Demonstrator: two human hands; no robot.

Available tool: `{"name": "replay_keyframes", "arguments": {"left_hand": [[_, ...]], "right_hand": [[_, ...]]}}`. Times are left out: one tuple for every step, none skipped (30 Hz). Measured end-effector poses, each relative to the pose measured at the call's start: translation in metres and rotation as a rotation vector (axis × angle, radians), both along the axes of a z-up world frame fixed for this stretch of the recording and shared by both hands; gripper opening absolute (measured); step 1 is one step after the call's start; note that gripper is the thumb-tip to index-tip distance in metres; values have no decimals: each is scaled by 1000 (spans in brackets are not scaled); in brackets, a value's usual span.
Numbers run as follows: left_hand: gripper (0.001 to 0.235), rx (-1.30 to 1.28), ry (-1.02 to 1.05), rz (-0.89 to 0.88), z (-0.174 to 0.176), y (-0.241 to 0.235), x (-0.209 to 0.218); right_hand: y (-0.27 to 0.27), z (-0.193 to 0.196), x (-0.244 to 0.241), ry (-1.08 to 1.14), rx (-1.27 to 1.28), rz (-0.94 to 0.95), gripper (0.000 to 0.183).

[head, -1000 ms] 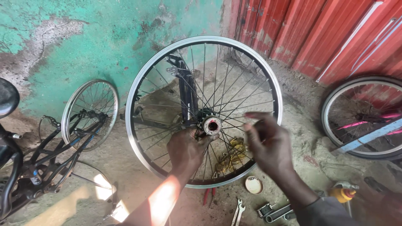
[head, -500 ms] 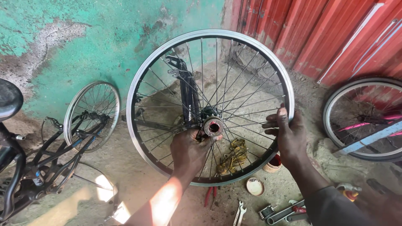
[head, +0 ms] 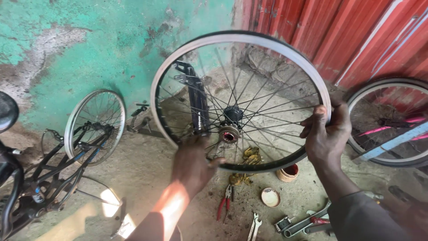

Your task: The person applies red grease to the hub of a bicycle wheel using their fingers. They repeatedly dip their fingers into a small container of grease and spread it around the hub area while the wheel is held upright.

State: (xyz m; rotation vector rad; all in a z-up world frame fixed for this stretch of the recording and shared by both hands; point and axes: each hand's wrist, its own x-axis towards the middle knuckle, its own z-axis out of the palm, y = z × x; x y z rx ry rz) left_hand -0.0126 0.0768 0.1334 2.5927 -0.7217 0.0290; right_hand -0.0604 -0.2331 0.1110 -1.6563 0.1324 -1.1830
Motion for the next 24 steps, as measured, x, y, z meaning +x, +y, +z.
{"name": "replay_keyframes", "arguments": {"left_hand": [[65, -2, 3, -6, -11, 2, 5], [61, -10, -206, 26, -21, 3, 10], [62, -16, -414, 61, -32, 6, 14], [62, -15, -410, 58, -24, 3, 12], [74, 11, -522, -14, -17, 0, 10], [86, 36, -633, -87, -9, -2, 8], [86, 36, -627, -94, -9, -7, 3], [82, 138, -638, -143, -10, -12, -2], [79, 238, -649, -196, -10, -18, -6], [79, 235, -645, -205, -25, -23, 1], [71, 280, -571, -249, -40, -28, 6], [63, 326, -498, -292, -55, -33, 10], [63, 321, -480, -309, -51, -33, 9], [55, 276, -477, -322, -48, -34, 7], [47, 219, -467, -340, -48, -41, 3], [47, 203, -441, -362, -55, -41, -3], [34, 199, -400, -337, -61, -40, -4], [23, 195, -359, -312, -68, -40, -4], [23, 186, -345, -326, -75, -41, -6], [24, 137, -286, -227, -81, -42, -8], [41, 96, -234, -127, -87, -41, -5], [41, 96, -227, -139, -92, -38, -3], [33, 131, -236, -73, -97, -36, 1], [32, 167, -246, -8, -102, -34, 6]], "right_hand": [[6, 15, -7, 3, -2, -6, 27], [11, 30, -14, -33, -132, 3, 38], [19, 44, -20, -67, -257, 16, 50], [18, 50, -22, -62, -256, 13, 50], [18, 54, -25, -21, -349, 18, 53], [19, 59, -29, 21, -442, 23, 58], [16, 59, -28, 29, -439, 18, 58], [13, 59, -28, 70, -472, 43, 61], [10, 60, -27, 112, -506, 65, 65], [8, 59, -26, 120, -504, 58, 65], [5, 59, -26, 138, -515, 84, 65], [3, 58, -25, 157, -525, 111, 66], [1, 54, -20, 180, -520, 103, 66], [-2, 49, -14, 187, -424, 184, 68], [-9, 43, -13, 203, -331, 256, 72], [-17, 39, -10, 237, -331, 239, 72], [-26, 34, -3, 278, -354, 316, 73], [-35, 30, 4, 319, -375, 393, 79], [-60, 5, 14, 338, -374, 383, 79], [-85, -20, 24, 357, -306, 348, 68], [-109, -46, 36, 365, -234, 313, 62], [-145, -118, 35, 373, -230, 303, 62], [-178, -179, 44, 733, -470, 34, 39], [-208, -229, 63, 1083, -706, -253, 44]]}}
